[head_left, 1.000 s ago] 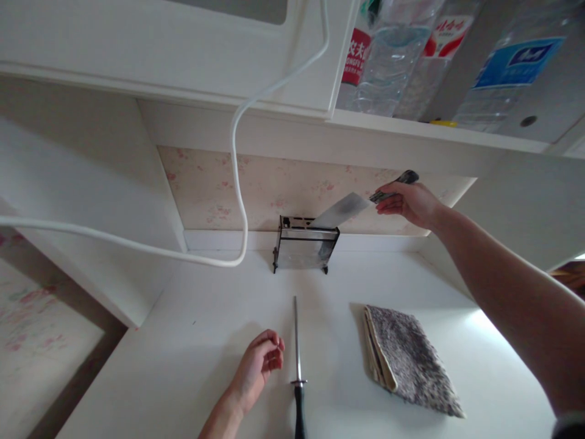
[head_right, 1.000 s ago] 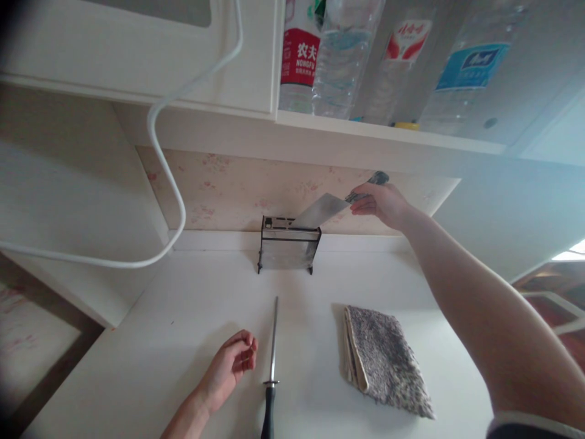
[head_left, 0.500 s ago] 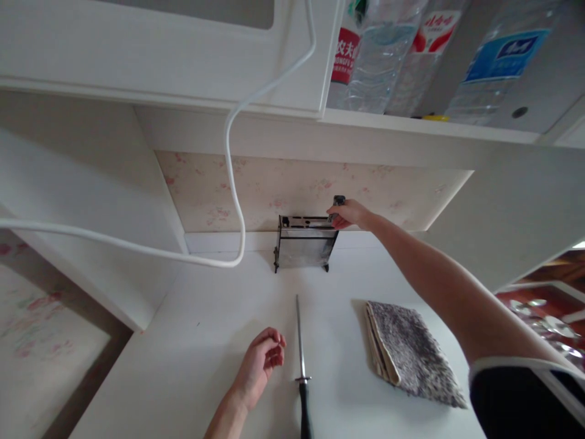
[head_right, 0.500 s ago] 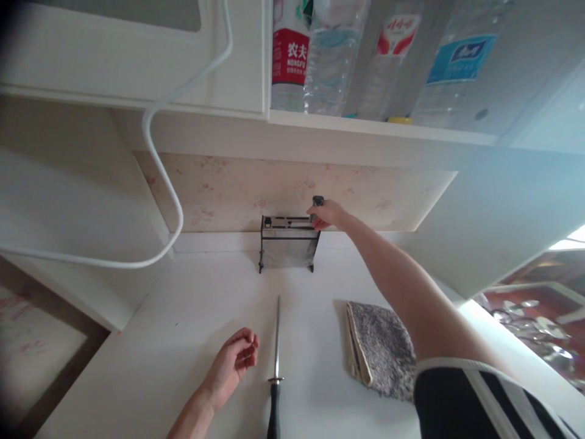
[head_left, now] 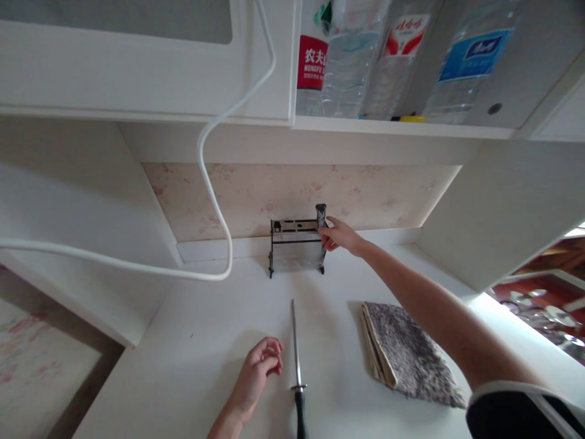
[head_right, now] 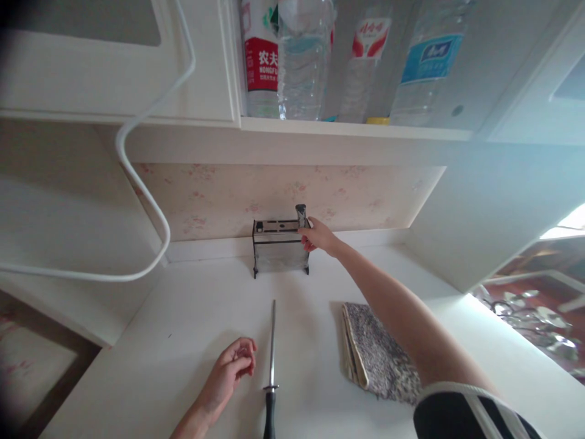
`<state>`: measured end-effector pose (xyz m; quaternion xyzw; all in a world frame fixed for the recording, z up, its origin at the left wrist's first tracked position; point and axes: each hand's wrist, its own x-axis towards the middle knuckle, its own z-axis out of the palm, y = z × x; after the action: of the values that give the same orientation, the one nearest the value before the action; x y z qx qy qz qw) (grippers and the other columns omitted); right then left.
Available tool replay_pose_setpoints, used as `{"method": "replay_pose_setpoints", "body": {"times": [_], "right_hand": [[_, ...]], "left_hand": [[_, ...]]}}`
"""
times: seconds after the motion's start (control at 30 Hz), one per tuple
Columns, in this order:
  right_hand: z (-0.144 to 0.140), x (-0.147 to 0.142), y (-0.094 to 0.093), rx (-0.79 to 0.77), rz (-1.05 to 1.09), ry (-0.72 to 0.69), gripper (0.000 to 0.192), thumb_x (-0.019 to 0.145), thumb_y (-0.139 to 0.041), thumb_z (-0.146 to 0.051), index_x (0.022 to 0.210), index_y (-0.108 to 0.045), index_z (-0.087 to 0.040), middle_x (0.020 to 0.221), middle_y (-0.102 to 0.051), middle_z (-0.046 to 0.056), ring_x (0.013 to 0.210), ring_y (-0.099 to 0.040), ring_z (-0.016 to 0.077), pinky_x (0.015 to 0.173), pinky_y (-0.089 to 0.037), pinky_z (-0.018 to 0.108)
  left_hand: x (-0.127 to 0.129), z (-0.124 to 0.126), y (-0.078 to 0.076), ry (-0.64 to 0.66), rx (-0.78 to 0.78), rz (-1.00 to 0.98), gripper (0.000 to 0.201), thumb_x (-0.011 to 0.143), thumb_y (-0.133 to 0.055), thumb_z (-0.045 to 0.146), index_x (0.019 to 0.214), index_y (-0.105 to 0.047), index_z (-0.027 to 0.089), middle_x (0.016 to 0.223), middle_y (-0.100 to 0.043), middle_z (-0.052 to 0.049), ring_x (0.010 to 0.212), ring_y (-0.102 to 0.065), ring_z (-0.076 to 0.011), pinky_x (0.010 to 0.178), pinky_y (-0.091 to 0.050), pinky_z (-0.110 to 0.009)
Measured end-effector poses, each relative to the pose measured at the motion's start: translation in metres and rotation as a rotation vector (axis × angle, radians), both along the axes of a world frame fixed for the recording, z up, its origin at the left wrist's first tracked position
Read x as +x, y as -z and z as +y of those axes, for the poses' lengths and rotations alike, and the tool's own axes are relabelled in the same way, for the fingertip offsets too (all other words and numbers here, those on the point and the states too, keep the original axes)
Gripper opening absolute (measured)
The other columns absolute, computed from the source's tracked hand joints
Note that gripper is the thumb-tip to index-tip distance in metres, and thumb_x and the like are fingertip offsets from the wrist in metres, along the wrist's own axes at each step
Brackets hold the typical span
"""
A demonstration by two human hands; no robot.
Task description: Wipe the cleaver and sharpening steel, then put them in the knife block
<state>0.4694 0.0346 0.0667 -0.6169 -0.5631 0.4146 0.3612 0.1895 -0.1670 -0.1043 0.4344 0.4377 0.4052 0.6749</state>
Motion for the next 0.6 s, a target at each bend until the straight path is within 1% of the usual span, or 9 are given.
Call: {"method": "replay_pose_setpoints", "body": {"times": [0.1, 0.17, 0.23, 0.3, 0.37, 0.4, 0.47, 0.53, 0.6], "right_hand": [[-0.039, 0.007, 0.031, -0.081, 0.095, -0.056, 0.06, 0.085, -0.063, -0.029, 0.138, -0.038, -0.019, 0.063, -0.066, -0.001, 0.048, -0.063, 0.0148, 0.046, -0.051, 0.024], [-0.067, 0.013, 0.059, -0.159, 0.145, -0.088, 0.052, 0.083, -0.063, -0.029, 0.13, -0.046, -0.016, 0.06, -0.065, -0.001, 0.046, -0.061, 0.0147, 0.046, -0.05, 0.025], [-0.095, 0.017, 0.09, -0.226, 0.18, -0.098, 0.041, 0.08, -0.063, -0.031, 0.117, -0.055, -0.014, 0.056, -0.063, -0.001, 0.043, -0.059, 0.014, 0.043, -0.048, 0.024], [-0.121, 0.017, 0.12, -0.267, 0.209, -0.101, 0.036, 0.076, -0.065, -0.034, 0.105, -0.059, -0.014, 0.051, -0.061, -0.002, 0.04, -0.056, 0.0134, 0.041, -0.044, 0.023], [-0.142, 0.014, 0.147, -0.275, 0.245, -0.099, 0.035, 0.073, -0.066, -0.039, 0.098, -0.06, -0.015, 0.051, -0.06, -0.003, 0.041, -0.055, 0.0131, 0.042, -0.043, 0.024], [-0.15, 0.012, 0.159, -0.27, 0.266, -0.096, 0.035, 0.073, -0.065, -0.042, 0.095, -0.06, -0.016, 0.05, -0.058, -0.004, 0.041, -0.054, 0.0129, 0.043, -0.042, 0.024], [-0.162, 0.008, 0.178, -0.238, 0.314, -0.084, 0.037, 0.072, -0.065, -0.048, 0.092, -0.061, -0.016, 0.049, -0.055, -0.005, 0.042, -0.052, 0.0122, 0.044, -0.039, 0.024], [-0.168, 0.007, 0.192, -0.189, 0.369, -0.064, 0.04, 0.072, -0.065, -0.051, 0.09, -0.061, -0.016, 0.05, -0.054, -0.005, 0.043, -0.049, 0.0113, 0.044, -0.036, 0.024], [-0.169, 0.008, 0.2, -0.143, 0.42, -0.039, 0.042, 0.072, -0.065, -0.054, 0.089, -0.062, -0.016, 0.051, -0.054, -0.004, 0.044, -0.047, 0.0109, 0.045, -0.035, 0.024]], "left_hand": [[0.001, -0.006, -0.002, 0.034, 0.27, 0.283, 0.021, 0.077, -0.046, 0.009, 0.077, -0.063, 0.021, 0.111, -0.061, -0.005, 0.099, -0.058, -0.0194, 0.082, -0.046, -0.03], [0.002, -0.011, -0.007, 0.133, 0.451, 0.457, 0.032, 0.083, -0.041, 0.008, 0.084, -0.067, 0.024, 0.12, -0.062, -0.005, 0.113, -0.054, -0.0219, 0.096, -0.042, -0.035], [0.004, -0.016, -0.013, 0.355, 0.651, 0.604, 0.038, 0.081, -0.045, 0.006, 0.098, -0.069, 0.03, 0.13, -0.06, -0.003, 0.123, -0.049, -0.0253, 0.104, -0.037, -0.04], [0.006, -0.021, -0.02, 0.605, 0.857, 0.728, 0.048, 0.075, -0.056, 0.004, 0.112, -0.066, 0.033, 0.139, -0.054, -0.002, 0.131, -0.043, -0.031, 0.107, -0.035, -0.045], [0.01, -0.023, -0.026, 0.764, 1.022, 0.806, 0.048, 0.074, -0.062, 0.006, 0.115, -0.064, 0.032, 0.14, -0.053, -0.004, 0.132, -0.041, -0.0353, 0.108, -0.032, -0.05], [0.011, -0.024, -0.028, 0.795, 1.07, 0.824, 0.043, 0.077, -0.062, 0.007, 0.113, -0.064, 0.03, 0.137, -0.057, -0.006, 0.131, -0.043, -0.035, 0.109, -0.031, -0.052], [0.015, -0.024, -0.032, 0.789, 1.096, 0.817, 0.032, 0.082, -0.057, 0.007, 0.104, -0.066, 0.028, 0.122, -0.067, -0.007, 0.126, -0.05, -0.03, 0.112, -0.028, -0.051], [0.018, -0.02, -0.037, 0.747, 1.055, 0.761, 0.03, 0.083, -0.054, 0.005, 0.093, -0.068, 0.03, 0.101, -0.074, -0.005, 0.117, -0.057, -0.024, 0.113, -0.028, -0.046], [0.019, -0.012, -0.047, 0.705, 1.0, 0.67, 0.033, 0.083, -0.053, 0.003, 0.086, -0.069, 0.032, 0.087, -0.075, -0.003, 0.11, -0.061, -0.021, 0.113, -0.03, -0.041]]}}
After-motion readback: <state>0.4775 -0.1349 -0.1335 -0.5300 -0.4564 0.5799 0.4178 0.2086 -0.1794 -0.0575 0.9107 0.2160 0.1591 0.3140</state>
